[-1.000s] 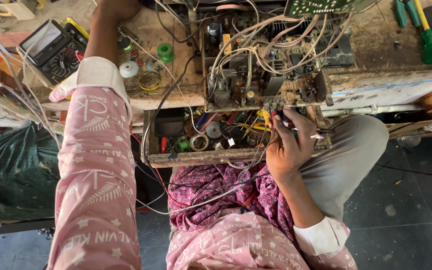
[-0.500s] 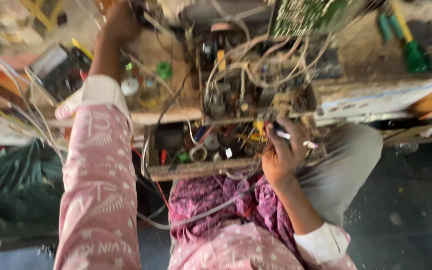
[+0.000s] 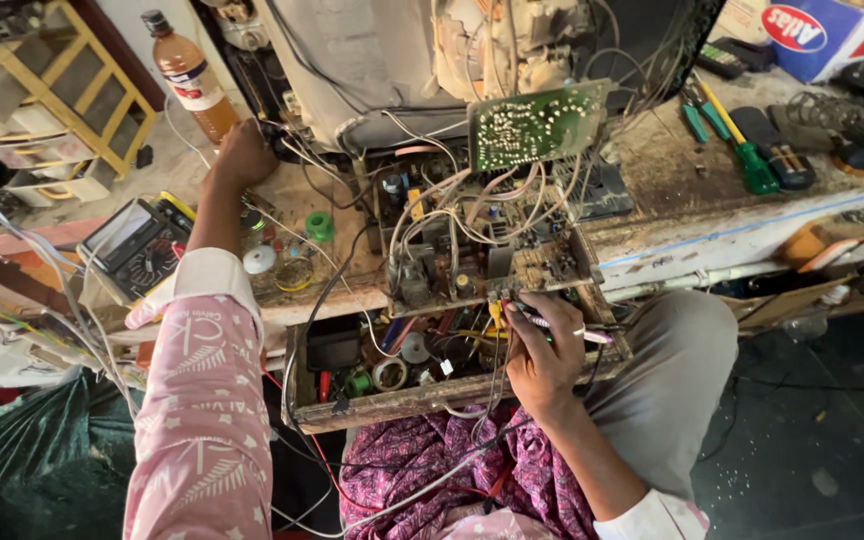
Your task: The person cleans a circuit board with a toothbrush, then uses a soldering iron and multimeter probes to work on the board and connected wires. The person handles the board, wires, and tools throughout the clip.
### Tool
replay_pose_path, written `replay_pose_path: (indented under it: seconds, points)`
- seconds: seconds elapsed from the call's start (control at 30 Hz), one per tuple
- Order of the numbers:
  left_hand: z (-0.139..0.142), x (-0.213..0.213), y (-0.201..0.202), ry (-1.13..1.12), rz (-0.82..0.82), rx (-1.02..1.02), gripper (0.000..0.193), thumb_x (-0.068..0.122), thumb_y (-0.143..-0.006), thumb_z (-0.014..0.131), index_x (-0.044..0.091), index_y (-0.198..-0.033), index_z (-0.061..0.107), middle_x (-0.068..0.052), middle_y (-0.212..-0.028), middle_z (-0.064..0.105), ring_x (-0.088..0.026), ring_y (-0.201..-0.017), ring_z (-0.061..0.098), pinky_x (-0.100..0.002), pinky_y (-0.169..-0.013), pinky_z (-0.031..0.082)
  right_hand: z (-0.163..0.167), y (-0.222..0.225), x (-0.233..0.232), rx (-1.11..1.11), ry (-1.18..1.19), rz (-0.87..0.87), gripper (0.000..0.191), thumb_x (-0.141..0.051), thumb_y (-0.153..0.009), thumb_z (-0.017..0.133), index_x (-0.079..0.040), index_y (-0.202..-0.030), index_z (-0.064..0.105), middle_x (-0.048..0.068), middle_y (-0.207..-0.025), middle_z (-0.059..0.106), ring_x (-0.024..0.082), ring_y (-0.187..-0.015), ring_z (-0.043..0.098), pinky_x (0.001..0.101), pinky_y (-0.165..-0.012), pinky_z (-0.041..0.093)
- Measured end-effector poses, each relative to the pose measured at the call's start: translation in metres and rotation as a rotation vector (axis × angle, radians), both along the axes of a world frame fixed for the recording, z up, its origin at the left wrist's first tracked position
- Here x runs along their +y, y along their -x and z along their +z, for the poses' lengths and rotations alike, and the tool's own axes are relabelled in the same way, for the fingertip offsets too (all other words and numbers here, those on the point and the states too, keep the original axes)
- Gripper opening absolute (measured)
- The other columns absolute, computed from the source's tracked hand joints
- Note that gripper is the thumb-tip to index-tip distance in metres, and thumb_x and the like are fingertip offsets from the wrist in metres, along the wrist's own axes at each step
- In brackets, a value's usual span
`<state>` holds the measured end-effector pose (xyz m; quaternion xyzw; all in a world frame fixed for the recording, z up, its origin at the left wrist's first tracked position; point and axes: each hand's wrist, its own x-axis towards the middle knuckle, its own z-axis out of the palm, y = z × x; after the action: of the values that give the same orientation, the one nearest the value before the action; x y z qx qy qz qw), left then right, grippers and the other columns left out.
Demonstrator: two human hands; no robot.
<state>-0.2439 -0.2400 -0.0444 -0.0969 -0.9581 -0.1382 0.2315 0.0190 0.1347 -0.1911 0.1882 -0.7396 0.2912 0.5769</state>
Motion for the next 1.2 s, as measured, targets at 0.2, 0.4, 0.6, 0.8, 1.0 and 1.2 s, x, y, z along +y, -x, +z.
replay_pose_path:
  seconds: [0.2,0.4,0.6,0.8,1.0,1.2]
  points:
    - [-0.001,-0.003,0.002,-0.014,0.040,-0.095,0.033,0.013,-0.085,0.065,-0.008,-0.109,0.065,-0.036,-0.111,0.068,-0.052,-0.109,0.066,-0.055,-0.097,0.054,0.002,-0.006,0.001,-0.028,0.008,0.024,0.031,0.005,-0.084,0.082,-0.005,-0.112,0.072,0.011,-0.121,0.066,0.031,-0.108,0.065,0.0431,-0.091,0.053]
    - [-0.001,-0.003,0.001,-0.006,0.005,-0.016,0.033,0.011,-0.084,0.066,-0.012,-0.108,0.060,-0.038,-0.112,0.064,-0.054,-0.107,0.063,-0.056,-0.093,0.052,-0.013,-0.010,0.005,-0.060,0.065,0.091,0.027,0.004,-0.087,0.079,-0.001,-0.112,0.071,0.013,-0.121,0.066,0.027,-0.104,0.064,0.0380,-0.088,0.053]
    - [-0.001,-0.003,-0.001,-0.028,-0.004,-0.022,0.030,0.010,-0.084,0.065,-0.011,-0.106,0.060,-0.037,-0.111,0.065,-0.053,-0.107,0.063,-0.055,-0.092,0.052,-0.022,-0.009,0.009,-0.057,0.074,0.116,0.023,0.004,-0.090,0.076,-0.001,-0.112,0.070,0.013,-0.121,0.066,0.026,-0.105,0.065,0.0381,-0.089,0.053]
    - [0.001,-0.003,-0.002,-0.014,-0.017,-0.022,0.027,0.010,-0.085,0.064,-0.009,-0.104,0.062,-0.035,-0.106,0.067,-0.052,-0.105,0.065,-0.054,-0.092,0.052,-0.019,-0.012,0.009,-0.079,0.080,0.116,0.023,0.004,-0.091,0.073,-0.001,-0.113,0.070,0.014,-0.121,0.065,0.028,-0.106,0.065,0.0396,-0.090,0.053]
    - [0.005,0.001,-0.005,0.000,-0.001,-0.018,0.031,0.012,-0.081,0.068,-0.012,-0.101,0.062,-0.037,-0.105,0.066,-0.053,-0.104,0.064,-0.054,-0.090,0.053,-0.015,-0.012,0.008,-0.081,0.099,0.133,0.021,0.006,-0.091,0.072,-0.001,-0.111,0.070,0.013,-0.119,0.066,0.028,-0.103,0.065,0.0395,-0.089,0.053]
    - [0.006,0.004,-0.008,-0.026,0.001,-0.019,0.028,0.012,-0.085,0.066,-0.010,-0.103,0.065,-0.036,-0.106,0.068,-0.052,-0.105,0.065,-0.054,-0.092,0.053,-0.015,-0.012,0.008,-0.087,0.113,0.147,0.021,0.007,-0.090,0.072,0.000,-0.111,0.070,0.014,-0.117,0.067,0.028,-0.103,0.065,0.0379,-0.087,0.055]
